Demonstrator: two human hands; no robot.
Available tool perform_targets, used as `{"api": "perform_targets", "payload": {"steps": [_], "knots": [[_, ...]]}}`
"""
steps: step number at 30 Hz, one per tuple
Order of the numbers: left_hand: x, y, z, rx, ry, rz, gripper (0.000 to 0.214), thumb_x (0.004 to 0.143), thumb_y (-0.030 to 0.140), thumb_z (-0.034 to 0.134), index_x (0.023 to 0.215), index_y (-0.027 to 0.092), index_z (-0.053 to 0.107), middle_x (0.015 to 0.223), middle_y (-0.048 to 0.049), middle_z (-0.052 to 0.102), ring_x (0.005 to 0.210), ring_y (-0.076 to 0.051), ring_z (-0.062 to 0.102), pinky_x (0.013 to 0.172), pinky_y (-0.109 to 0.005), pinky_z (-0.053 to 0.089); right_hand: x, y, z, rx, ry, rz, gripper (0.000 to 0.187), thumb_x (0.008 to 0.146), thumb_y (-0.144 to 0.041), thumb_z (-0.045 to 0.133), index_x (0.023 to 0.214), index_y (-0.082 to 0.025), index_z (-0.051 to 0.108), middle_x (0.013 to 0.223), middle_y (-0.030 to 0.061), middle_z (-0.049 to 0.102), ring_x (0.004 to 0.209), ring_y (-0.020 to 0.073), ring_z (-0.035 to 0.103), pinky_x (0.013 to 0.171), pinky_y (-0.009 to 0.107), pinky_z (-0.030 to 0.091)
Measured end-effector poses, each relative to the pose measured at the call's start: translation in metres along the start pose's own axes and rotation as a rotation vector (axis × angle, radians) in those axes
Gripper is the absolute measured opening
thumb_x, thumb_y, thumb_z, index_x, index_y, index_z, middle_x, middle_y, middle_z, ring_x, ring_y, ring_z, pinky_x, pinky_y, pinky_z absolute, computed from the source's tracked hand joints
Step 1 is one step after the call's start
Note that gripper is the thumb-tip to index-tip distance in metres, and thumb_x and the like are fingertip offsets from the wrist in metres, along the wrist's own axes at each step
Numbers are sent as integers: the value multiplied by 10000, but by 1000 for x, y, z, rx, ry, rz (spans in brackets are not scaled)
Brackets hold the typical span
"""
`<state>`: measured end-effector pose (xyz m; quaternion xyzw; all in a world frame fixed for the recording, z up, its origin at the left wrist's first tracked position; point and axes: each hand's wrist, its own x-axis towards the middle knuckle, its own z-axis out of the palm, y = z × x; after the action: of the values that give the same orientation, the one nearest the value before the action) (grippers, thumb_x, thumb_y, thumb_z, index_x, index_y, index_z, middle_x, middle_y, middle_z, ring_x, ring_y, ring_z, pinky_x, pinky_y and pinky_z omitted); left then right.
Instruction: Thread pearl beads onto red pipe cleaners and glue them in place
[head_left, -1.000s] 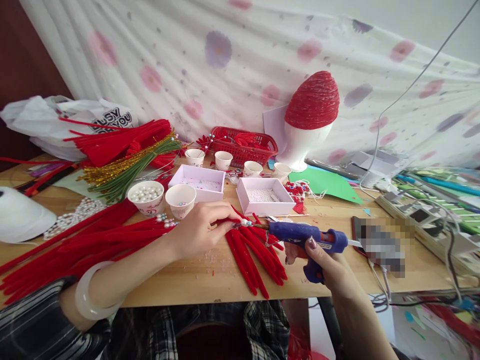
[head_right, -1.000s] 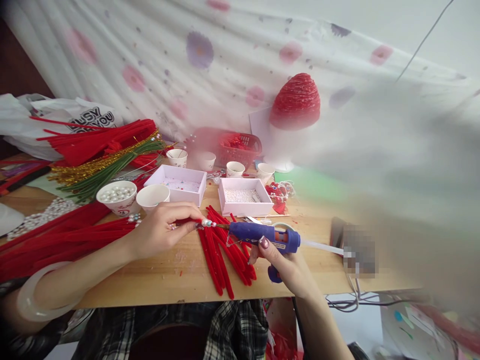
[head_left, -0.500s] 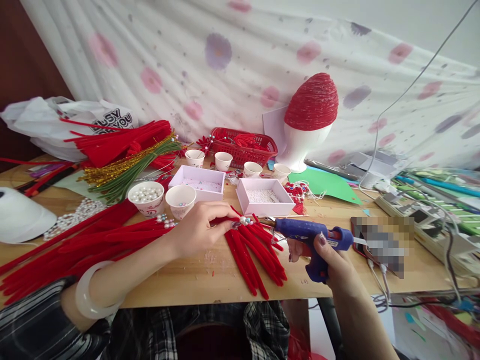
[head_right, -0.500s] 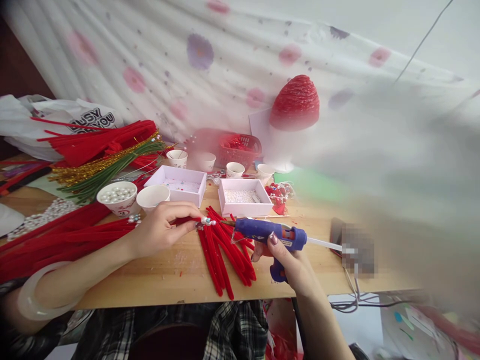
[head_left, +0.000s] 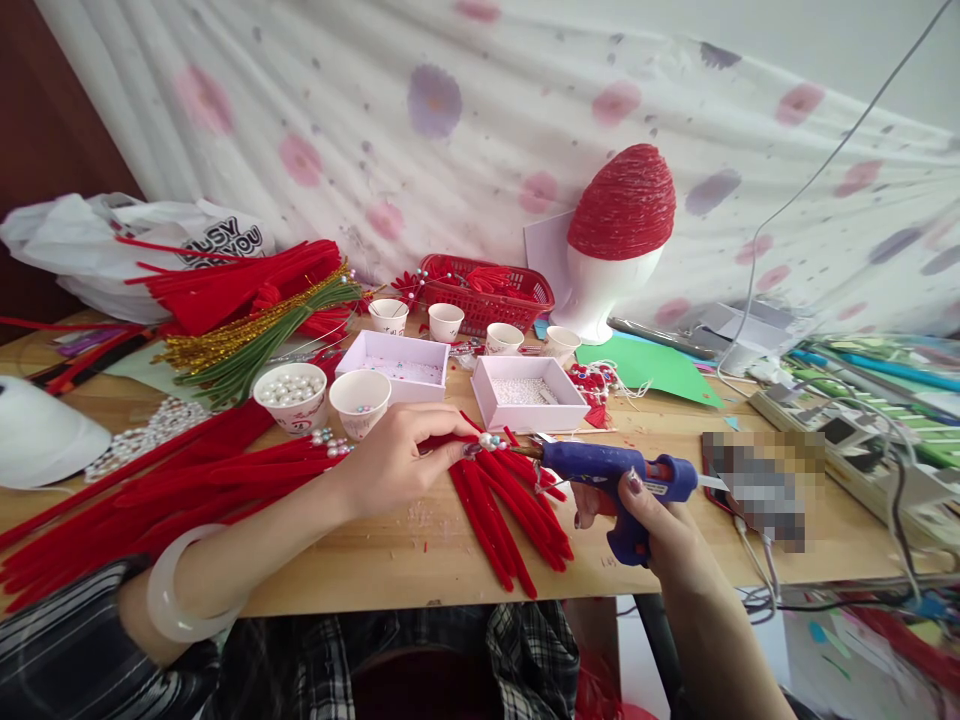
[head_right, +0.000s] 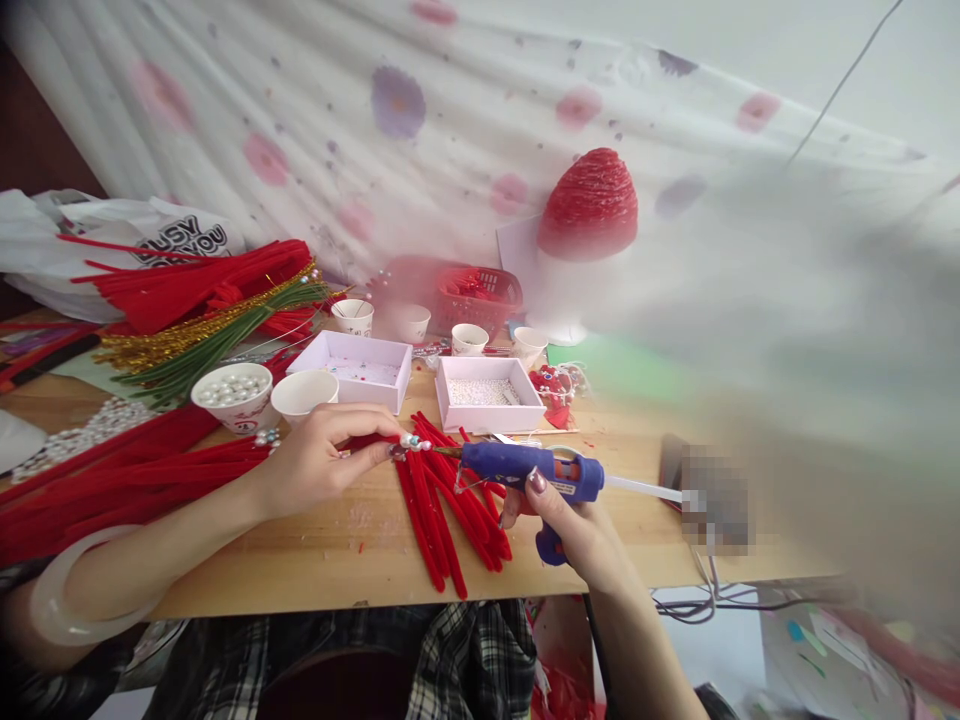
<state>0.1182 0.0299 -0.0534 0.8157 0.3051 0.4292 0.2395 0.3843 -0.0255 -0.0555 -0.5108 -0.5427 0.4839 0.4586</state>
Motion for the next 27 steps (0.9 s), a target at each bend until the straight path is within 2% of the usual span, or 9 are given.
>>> {"api": "perform_targets", "payload": {"steps": [8,13,18,21,23,27], "knots": [[0,2,0,-12,-28,-27,162,873,93,584,888,128,741,821,-52,747,730,-157,666,646,-240,485,0,-2,4,18,34,-6,549,723,-699,668,866,-171,714,590,73,618,538,205,594,272,219,254],[-1,3,0,-22,-34,-45,158,878,108,584,889,109,742,824,-65,744,732,-160,658,653,-244,476,0,-2,3,24,32,-12,501,729,-691,674,722,-190,688,592,70,614,557,202,595,297,223,287],[-1,2,0,-24,-37,-48,162,876,98,580,893,115,740,833,-58,741,736,-152,649,661,-238,471,-2,-3,2,1,36,9,502,731,-698,664,768,-198,689,588,58,621,538,195,586,318,234,296],[-1,2,-1,-28,-39,-46,166,877,100,573,889,111,739,823,-61,737,731,-156,649,654,-243,469,-3,-7,5,-30,32,2,532,714,-728,657,655,-200,647,581,60,604,566,201,588,342,242,306],[0,2,-1,-29,-41,-41,170,879,103,567,888,107,737,822,-66,735,730,-159,648,649,-246,469,-3,-9,7,-36,49,-1,560,689,-745,669,578,-199,611,572,54,583,557,184,564,360,245,305],[0,3,-1,-37,-41,-37,171,879,105,566,885,116,736,816,-61,732,728,-158,647,651,-248,471,-3,-8,9,-21,91,7,564,652,-746,705,571,-194,616,529,31,554,522,149,494,394,249,293]]}}
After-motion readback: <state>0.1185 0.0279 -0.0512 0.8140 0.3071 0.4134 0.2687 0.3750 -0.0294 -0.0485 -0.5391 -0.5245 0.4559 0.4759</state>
